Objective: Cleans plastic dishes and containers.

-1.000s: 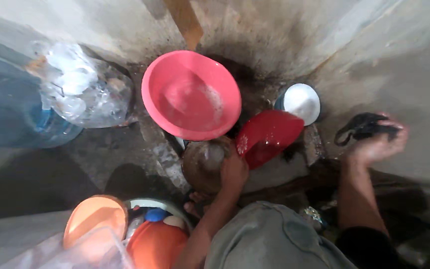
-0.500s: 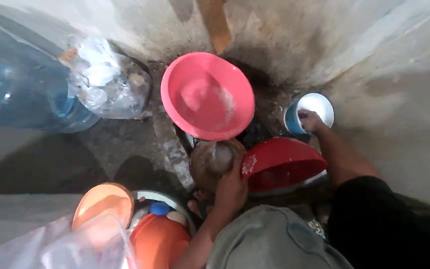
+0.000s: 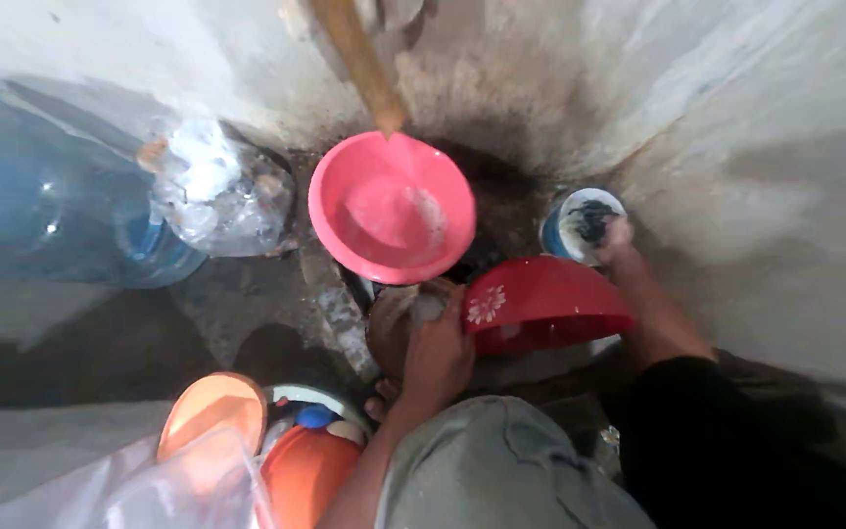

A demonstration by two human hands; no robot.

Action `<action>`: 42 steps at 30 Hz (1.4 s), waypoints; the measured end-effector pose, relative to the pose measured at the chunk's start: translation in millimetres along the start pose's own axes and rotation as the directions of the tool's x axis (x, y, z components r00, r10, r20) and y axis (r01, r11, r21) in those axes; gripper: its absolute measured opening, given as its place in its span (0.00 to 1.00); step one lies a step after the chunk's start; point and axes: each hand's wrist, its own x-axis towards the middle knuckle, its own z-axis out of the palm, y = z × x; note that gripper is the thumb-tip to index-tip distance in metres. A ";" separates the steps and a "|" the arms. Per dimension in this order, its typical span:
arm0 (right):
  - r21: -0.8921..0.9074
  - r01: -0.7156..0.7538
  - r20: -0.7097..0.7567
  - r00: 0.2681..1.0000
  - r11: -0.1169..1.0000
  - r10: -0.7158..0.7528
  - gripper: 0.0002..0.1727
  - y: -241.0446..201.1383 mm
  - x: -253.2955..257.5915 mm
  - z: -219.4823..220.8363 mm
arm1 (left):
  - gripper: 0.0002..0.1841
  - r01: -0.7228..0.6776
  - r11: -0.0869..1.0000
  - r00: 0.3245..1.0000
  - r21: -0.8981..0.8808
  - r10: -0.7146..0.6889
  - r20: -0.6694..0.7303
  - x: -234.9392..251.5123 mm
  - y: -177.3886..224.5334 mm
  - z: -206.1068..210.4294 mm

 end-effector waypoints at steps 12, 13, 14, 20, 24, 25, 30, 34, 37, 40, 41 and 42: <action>0.204 0.807 0.385 0.454 0.554 -0.803 0.12 -152.7 -259.5 10.4 | 0.23 -0.363 0.917 0.858 0.166 0.398 -0.326 26.7 123.6 -114.1; 0.207 0.859 0.375 0.372 0.468 -0.849 0.10 -162.5 -269.9 18.7 | 0.20 -0.427 0.893 0.805 0.142 0.447 -0.391 26.1 132.1 -126.5; 0.218 0.882 0.349 0.329 0.417 -0.878 0.11 -170.0 -279.7 25.5 | 0.18 -0.485 0.865 0.741 0.129 0.485 -0.465 25.0 140.2 -136.4; 0.291 0.924 0.114 0.223 0.248 -0.968 0.27 -201.0 -337.2 51.9 | 0.36 -0.720 0.694 0.527 -0.037 0.511 -0.679 15.8 163.9 -157.3; 0.185 0.977 0.032 0.104 0.108 -0.994 0.26 -211.2 -335.6 75.2 | 0.46 -0.752 0.390 0.657 -0.531 0.501 -0.563 -2.4 175.8 -150.5; 0.169 0.980 0.050 0.093 0.100 -0.994 0.26 -212.1 -337.0 74.8 | 0.34 -0.638 0.323 0.763 -0.700 0.392 -0.515 -12.6 182.6 -148.3; -0.084 0.995 0.289 0.082 0.060 -0.954 0.36 -196.7 -350.3 69.7 | 0.41 -0.235 0.519 0.972 -0.822 0.135 -0.192 -44.4 192.0 -154.1; -0.117 0.987 0.512 0.158 0.114 -0.845 0.36 -216.6 -316.7 63.2 | 0.50 -0.261 0.709 0.962 -0.655 0.135 -0.237 -46.4 179.1 -141.4; -0.262 0.758 0.585 0.617 0.597 -0.526 0.22 -251.5 -286.8 61.1 | 0.32 -0.292 0.804 0.923 -0.517 0.096 -0.373 -43.8 180.3 -135.4; -0.395 0.640 0.504 0.750 0.659 -0.427 0.26 -248.4 -274.1 66.4 | 0.23 -0.295 0.846 0.894 -0.443 0.082 -0.440 -43.3 174.4 -131.9; -0.390 0.680 0.479 0.726 0.621 -0.494 0.28 -237.9 -281.5 65.8 | 0.25 -0.290 0.844 0.883 -0.452 0.054 -0.465 -42.4 171.6 -131.6; -0.356 0.740 0.449 0.671 0.571 -0.591 0.25 -219.8 -293.3 63.7 | 0.27 -0.280 0.831 0.876 -0.481 0.016 -0.482 -42.3 167.9 -130.4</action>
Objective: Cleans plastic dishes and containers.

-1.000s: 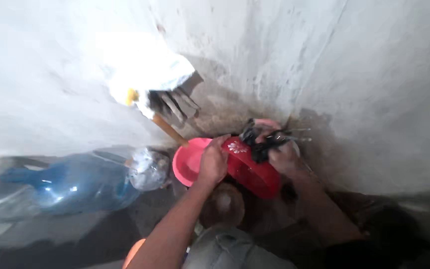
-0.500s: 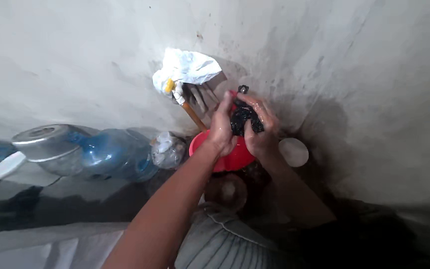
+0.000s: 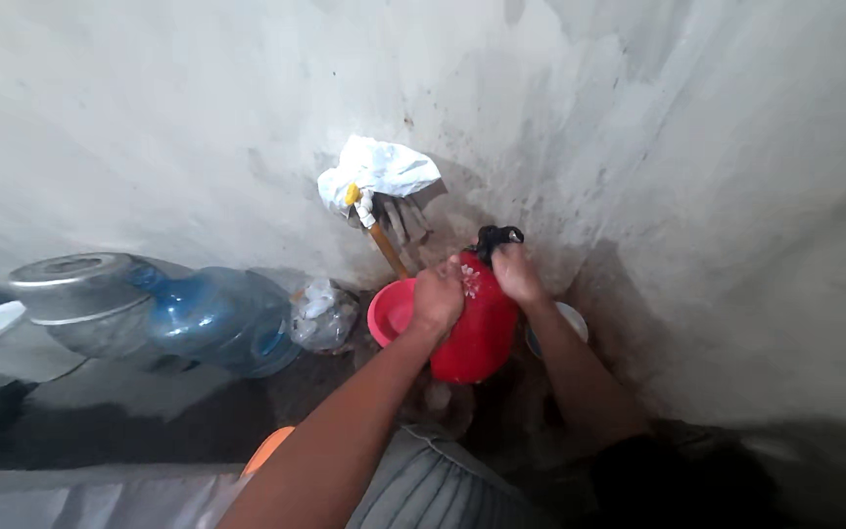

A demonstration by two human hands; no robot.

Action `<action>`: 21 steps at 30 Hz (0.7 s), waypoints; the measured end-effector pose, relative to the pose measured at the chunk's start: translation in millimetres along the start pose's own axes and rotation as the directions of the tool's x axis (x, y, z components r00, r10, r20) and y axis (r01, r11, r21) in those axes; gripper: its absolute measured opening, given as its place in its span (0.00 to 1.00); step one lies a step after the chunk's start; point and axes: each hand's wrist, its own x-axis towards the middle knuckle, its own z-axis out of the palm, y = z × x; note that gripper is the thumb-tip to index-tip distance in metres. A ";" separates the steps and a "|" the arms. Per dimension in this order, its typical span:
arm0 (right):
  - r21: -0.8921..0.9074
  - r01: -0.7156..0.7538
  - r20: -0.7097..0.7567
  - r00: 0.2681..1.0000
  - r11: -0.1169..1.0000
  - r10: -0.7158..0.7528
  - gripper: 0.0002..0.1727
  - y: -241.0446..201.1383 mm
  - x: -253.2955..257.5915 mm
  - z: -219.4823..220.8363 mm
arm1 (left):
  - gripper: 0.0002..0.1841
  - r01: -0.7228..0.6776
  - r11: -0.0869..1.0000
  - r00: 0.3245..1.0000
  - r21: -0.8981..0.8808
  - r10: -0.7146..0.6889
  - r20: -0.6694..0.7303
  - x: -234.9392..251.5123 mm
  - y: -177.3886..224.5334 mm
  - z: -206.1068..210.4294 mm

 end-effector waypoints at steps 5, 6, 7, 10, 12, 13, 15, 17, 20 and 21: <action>-0.041 0.410 -0.317 0.860 0.911 -0.401 0.27 -11.6 -64.7 53.4 | 0.29 0.084 0.981 0.992 -0.174 -0.098 -0.074 2.1 -15.3 1.0; -0.070 0.447 -0.346 0.827 0.892 -0.442 0.29 -14.7 -66.7 57.3 | 0.29 0.074 0.982 0.993 -0.171 -0.088 -0.076 1.7 -16.0 1.8; -0.109 0.457 -0.338 0.818 0.883 -0.465 0.30 -17.4 -65.8 54.5 | 0.29 0.065 0.985 0.994 -0.157 -0.078 -0.080 -0.4 -15.4 2.0; 0.075 0.307 -0.088 0.950 0.949 -0.301 0.36 -25.2 -30.2 17.0 | 0.33 0.019 0.999 0.994 -0.033 -0.022 -0.109 -3.9 -11.6 2.8; 0.345 0.192 0.082 0.969 0.919 -0.233 0.31 -10.1 15.8 -3.3 | 0.31 -0.030 0.999 0.993 0.009 0.031 -0.116 -3.0 -6.3 -1.1; 0.475 0.143 0.110 0.969 0.868 -0.220 0.25 2.4 32.1 -8.8 | 0.30 -0.056 0.998 0.992 -0.014 0.054 -0.119 -3.8 -4.7 -4.6; 0.616 0.101 0.056 0.984 0.781 -0.172 0.22 33.5 38.6 -12.7 | 0.33 -0.075 0.993 0.990 -0.095 0.063 -0.125 -9.7 -4.9 -11.6; 0.610 0.112 -0.109 0.992 0.784 -0.057 0.22 66.2 19.7 -3.4 | 0.34 -0.036 0.975 0.986 -0.219 -0.001 -0.166 -9.8 -6.4 -17.4; 0.629 0.104 -0.264 0.961 0.770 0.086 0.22 99.4 -17.6 23.0 | 0.33 0.086 0.894 0.952 -0.439 -0.203 -0.227 -2.8 -4.6 -16.5; 0.684 0.113 -0.300 0.944 0.720 0.137 0.21 101.3 -30.7 32.4 | 0.33 0.124 0.854 0.942 -0.506 -0.262 -0.212 -0.1 -2.0 -14.9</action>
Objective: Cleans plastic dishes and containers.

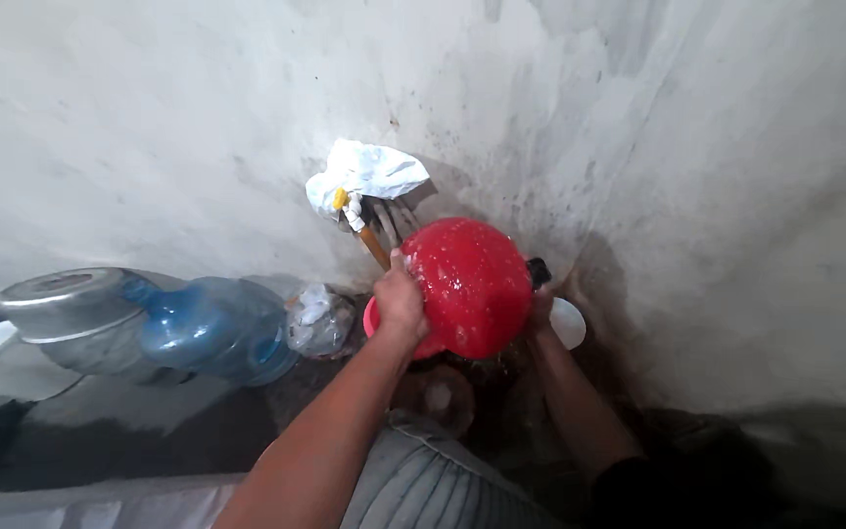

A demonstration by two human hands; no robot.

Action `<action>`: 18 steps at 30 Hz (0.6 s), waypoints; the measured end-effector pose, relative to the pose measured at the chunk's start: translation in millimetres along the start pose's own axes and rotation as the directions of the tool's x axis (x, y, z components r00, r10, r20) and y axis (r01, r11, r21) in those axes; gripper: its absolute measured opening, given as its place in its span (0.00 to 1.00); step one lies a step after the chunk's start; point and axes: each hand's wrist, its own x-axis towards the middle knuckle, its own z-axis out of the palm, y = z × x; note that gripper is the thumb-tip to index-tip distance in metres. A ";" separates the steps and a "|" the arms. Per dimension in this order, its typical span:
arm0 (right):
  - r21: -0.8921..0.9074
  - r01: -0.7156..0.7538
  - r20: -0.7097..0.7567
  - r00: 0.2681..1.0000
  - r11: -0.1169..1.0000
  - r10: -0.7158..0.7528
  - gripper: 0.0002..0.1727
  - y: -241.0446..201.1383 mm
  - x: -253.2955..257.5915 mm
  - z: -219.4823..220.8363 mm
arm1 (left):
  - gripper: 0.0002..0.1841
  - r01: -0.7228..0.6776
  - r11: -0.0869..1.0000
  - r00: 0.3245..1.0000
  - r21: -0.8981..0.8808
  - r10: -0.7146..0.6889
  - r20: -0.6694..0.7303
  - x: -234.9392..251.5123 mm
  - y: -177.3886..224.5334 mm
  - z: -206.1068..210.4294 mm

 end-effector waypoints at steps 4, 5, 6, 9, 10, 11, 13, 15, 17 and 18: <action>0.190 -0.022 -0.230 0.971 0.982 0.066 0.21 19.1 -52.1 21.0 | 0.31 0.056 0.994 0.998 -0.097 -0.054 0.017 -0.2 -2.1 15.9; 0.116 -0.005 -0.259 0.965 0.993 0.035 0.22 11.2 -65.5 28.7 | 0.30 0.038 0.995 0.999 -0.093 -0.035 0.034 -1.7 -4.0 20.4; 0.001 0.054 -0.262 0.964 0.999 -0.052 0.26 3.6 -77.3 34.3 | 0.29 0.020 0.996 0.998 -0.085 -0.015 0.057 -3.6 -6.2 24.2; -0.292 0.123 -0.224 0.955 0.949 -0.193 0.23 -22.3 -91.9 51.9 | 0.29 -0.021 1.000 0.991 -0.017 0.023 0.130 -3.8 -14.9 31.2; -0.371 0.168 -0.175 0.953 0.913 -0.247 0.19 -29.1 -90.8 58.2 | 0.29 -0.031 0.999 0.985 0.022 0.027 0.169 -3.0 -19.1 32.1; -0.472 0.276 -0.088 0.930 0.837 -0.356 0.19 -28.1 -85.6 63.0 | 0.29 -0.043 0.997 0.978 0.059 0.030 0.208 -1.6 -24.2 33.2; -0.593 0.488 0.127 0.842 0.641 -0.525 0.22 -31.8 -69.1 72.3 | 0.29 -0.069 0.991 0.959 0.113 0.034 0.282 0.6 -32.5 34.3; -0.587 0.614 0.359 0.782 0.528 -0.510 0.32 -58.1 -49.0 74.0 | 0.30 -0.070 0.989 0.959 0.130 0.031 0.282 2.6 -33.8 33.7; -0.545 0.581 0.439 0.812 0.605 -0.384 0.31 -78.7 -25.0 71.3 | 0.32 -0.099 0.981 0.970 0.169 0.058 0.234 5.1 -32.2 29.3; -0.526 0.463 0.432 0.868 0.713 -0.245 0.29 -88.0 -9.8 68.8 | 0.32 -0.124 0.972 0.975 0.201 0.082 0.207 5.2 -31.7 26.9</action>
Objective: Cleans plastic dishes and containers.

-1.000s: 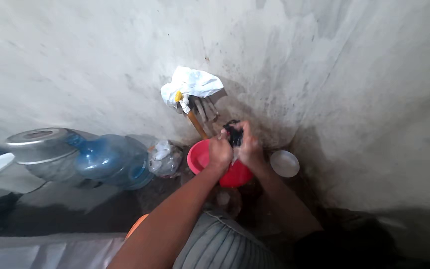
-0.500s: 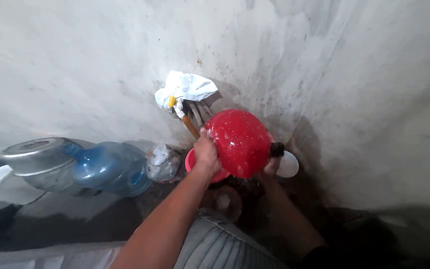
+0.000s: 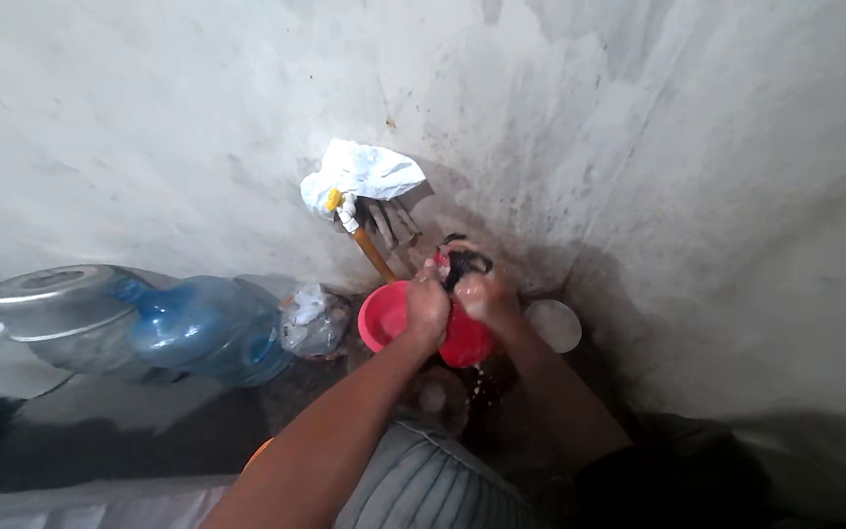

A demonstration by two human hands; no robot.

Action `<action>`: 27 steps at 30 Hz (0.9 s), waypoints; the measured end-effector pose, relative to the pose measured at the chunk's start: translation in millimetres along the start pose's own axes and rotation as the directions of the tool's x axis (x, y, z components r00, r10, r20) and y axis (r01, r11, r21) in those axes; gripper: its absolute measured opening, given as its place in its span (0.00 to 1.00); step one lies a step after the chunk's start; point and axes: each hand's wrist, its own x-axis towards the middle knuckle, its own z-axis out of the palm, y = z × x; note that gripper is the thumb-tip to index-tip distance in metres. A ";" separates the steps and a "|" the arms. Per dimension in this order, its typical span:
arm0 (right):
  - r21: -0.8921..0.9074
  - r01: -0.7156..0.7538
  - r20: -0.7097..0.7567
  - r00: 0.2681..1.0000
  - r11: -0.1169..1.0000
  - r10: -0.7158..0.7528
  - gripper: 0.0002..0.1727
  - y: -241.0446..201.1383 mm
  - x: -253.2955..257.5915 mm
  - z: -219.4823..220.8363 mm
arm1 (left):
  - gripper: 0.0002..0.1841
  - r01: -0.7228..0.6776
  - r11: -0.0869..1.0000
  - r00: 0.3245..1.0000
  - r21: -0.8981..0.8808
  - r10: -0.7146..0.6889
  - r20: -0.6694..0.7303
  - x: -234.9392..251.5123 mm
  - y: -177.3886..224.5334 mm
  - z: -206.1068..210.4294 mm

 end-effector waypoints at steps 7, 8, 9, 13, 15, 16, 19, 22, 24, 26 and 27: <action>0.154 -0.380 0.142 0.922 0.912 0.360 0.17 62.8 61.7 -36.8 | 0.32 -0.070 0.996 0.991 0.062 0.076 -0.109 -13.5 4.7 -16.0; 0.095 -0.372 0.128 0.924 0.923 0.359 0.17 52.2 54.4 -38.7 | 0.31 -0.055 0.996 0.990 0.067 0.063 -0.124 -13.0 4.9 -15.7; 0.026 -0.340 0.107 0.936 0.940 0.336 0.17 35.3 41.8 -40.0 | 0.31 -0.041 0.996 0.988 0.075 0.051 -0.143 -11.8 4.5 -15.6; -0.060 0.072 -0.207 0.975 0.996 -0.083 0.20 7.3 -27.8 -6.9 | 0.31 -0.013 0.996 0.969 0.087 0.034 -0.243 -1.2 5.5 -14.9; 0.206 0.187 -0.331 0.937 0.961 -0.111 0.20 24.5 -50.1 13.3 | 0.31 -0.011 0.997 0.961 0.070 0.030 -0.274 1.8 7.5 -15.5; 0.318 0.116 -0.326 0.946 0.941 -0.007 0.20 33.9 -61.4 18.4 | 0.31 -0.004 0.998 0.961 0.063 0.021 -0.276 2.3 8.0 -16.6; 0.314 -0.347 -0.116 0.910 0.884 0.398 0.23 39.4 -61.9 -8.5 | 0.32 0.036 0.996 0.976 0.083 -0.017 -0.219 -2.8 4.6 -20.9; 0.021 -0.467 -0.065 0.882 0.884 0.467 0.17 35.5 -26.2 -36.0 | 0.34 0.030 0.991 0.989 0.128 -0.011 -0.147 -15.6 7.0 -20.6; 0.034 -0.410 0.002 0.912 0.911 0.410 0.21 28.7 -2.4 -49.7 | 0.35 -0.001 0.988 0.994 0.156 0.018 -0.107 -21.3 11.3 -18.8; 0.009 -0.306 0.125 0.945 0.952 0.302 0.23 16.9 11.9 -59.7 | 0.36 -0.031 0.972 0.997 0.235 0.047 -0.064 -25.7 15.3 -17.6; -0.034 -0.271 0.199 0.941 0.962 0.272 0.21 5.9 15.5 -64.1 | 0.36 -0.057 0.953 0.997 0.298 0.069 -0.031 -28.9 17.9 -17.4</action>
